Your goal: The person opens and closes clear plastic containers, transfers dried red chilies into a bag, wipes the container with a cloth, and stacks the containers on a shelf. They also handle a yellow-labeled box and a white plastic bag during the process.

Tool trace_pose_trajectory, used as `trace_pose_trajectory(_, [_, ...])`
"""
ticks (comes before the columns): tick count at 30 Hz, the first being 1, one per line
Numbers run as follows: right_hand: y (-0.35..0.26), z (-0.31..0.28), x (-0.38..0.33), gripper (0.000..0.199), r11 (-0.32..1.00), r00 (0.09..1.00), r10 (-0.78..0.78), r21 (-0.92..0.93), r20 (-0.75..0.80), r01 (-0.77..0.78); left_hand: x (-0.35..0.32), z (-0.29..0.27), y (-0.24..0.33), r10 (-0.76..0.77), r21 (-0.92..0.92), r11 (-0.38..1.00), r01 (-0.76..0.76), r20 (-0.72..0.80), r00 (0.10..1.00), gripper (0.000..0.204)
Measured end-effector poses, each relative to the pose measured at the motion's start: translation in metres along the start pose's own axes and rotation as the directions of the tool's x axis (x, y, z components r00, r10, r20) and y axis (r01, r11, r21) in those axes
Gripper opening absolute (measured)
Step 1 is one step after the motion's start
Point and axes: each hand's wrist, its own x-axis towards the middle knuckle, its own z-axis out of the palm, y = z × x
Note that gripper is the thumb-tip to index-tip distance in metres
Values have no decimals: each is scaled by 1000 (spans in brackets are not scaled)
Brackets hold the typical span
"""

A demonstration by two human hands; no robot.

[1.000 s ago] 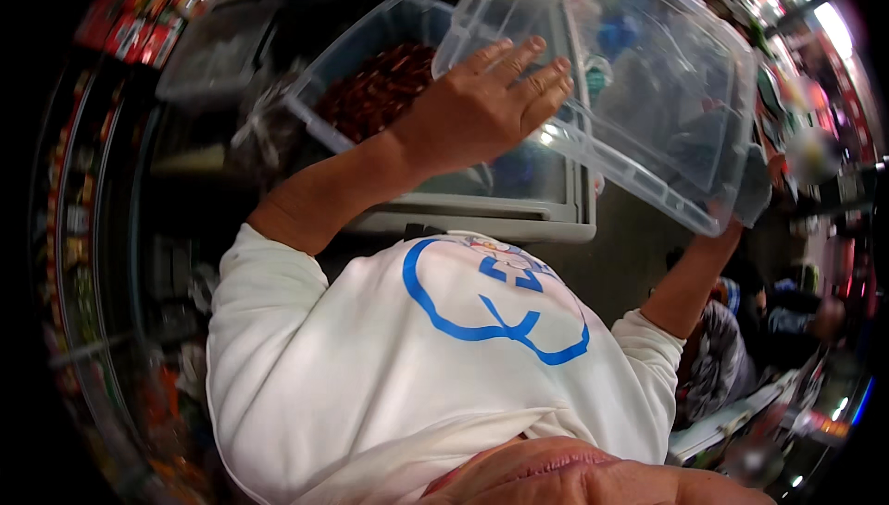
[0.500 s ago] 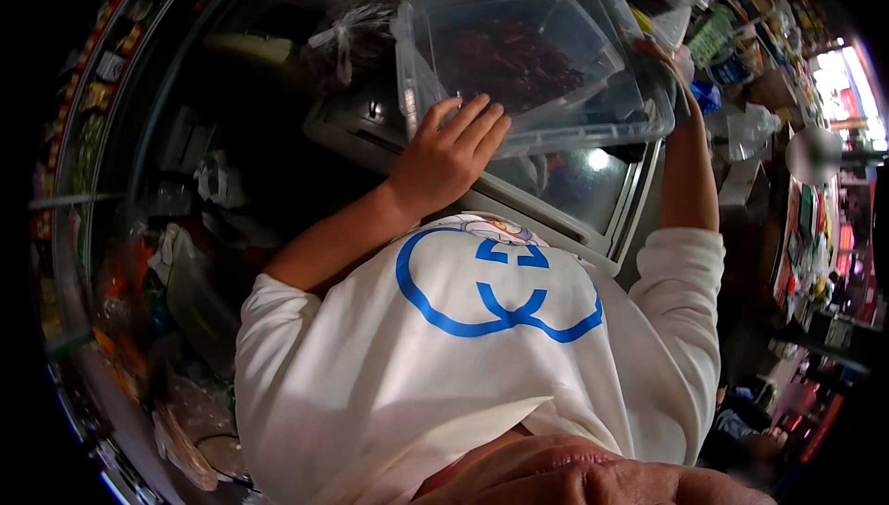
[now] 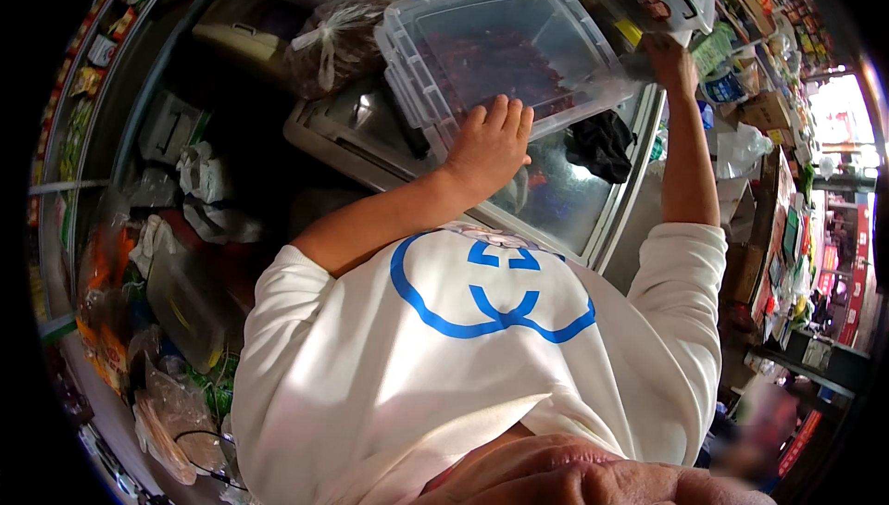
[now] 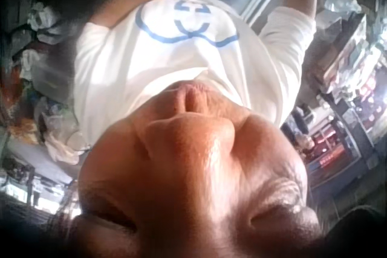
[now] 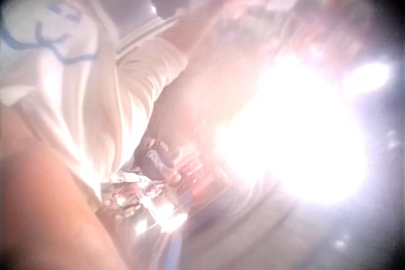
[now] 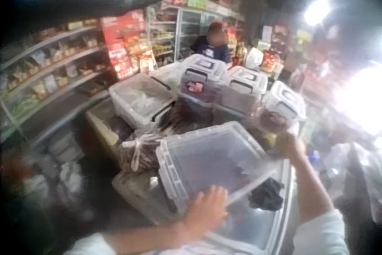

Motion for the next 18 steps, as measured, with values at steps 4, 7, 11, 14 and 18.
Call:
trace_pose_trajectory(4, [34, 33, -20, 62, 914, 986, 66, 387, 152, -121, -7, -31, -22, 37, -185, 980, -75, -201, 979, 55])
trace_pose_trajectory(7, [41, 65, -33, 72, 558, 903, 118, 724, 414, -405, -40, -29, -64, -314, -366, 919, 149, -448, 837, 62])
trace_pose_trajectory(11, [1, 59, -50, 74, 545, 732, 135, 567, 668, -618, -67, -3, -91, -726, -797, -514, 317, 601, 334, 89])
trace_pose_trajectory(14, [-7, 54, -61, 62, 459, 706, 81, 602, 704, -653, -67, 5, -86, -647, -825, -409, 389, 563, 514, 75])
trace_pose_trajectory(18, [-2, 39, -98, 52, 430, 694, 132, 589, 708, -684, -57, 7, -92, -661, -905, -259, 336, 420, 622, 70])
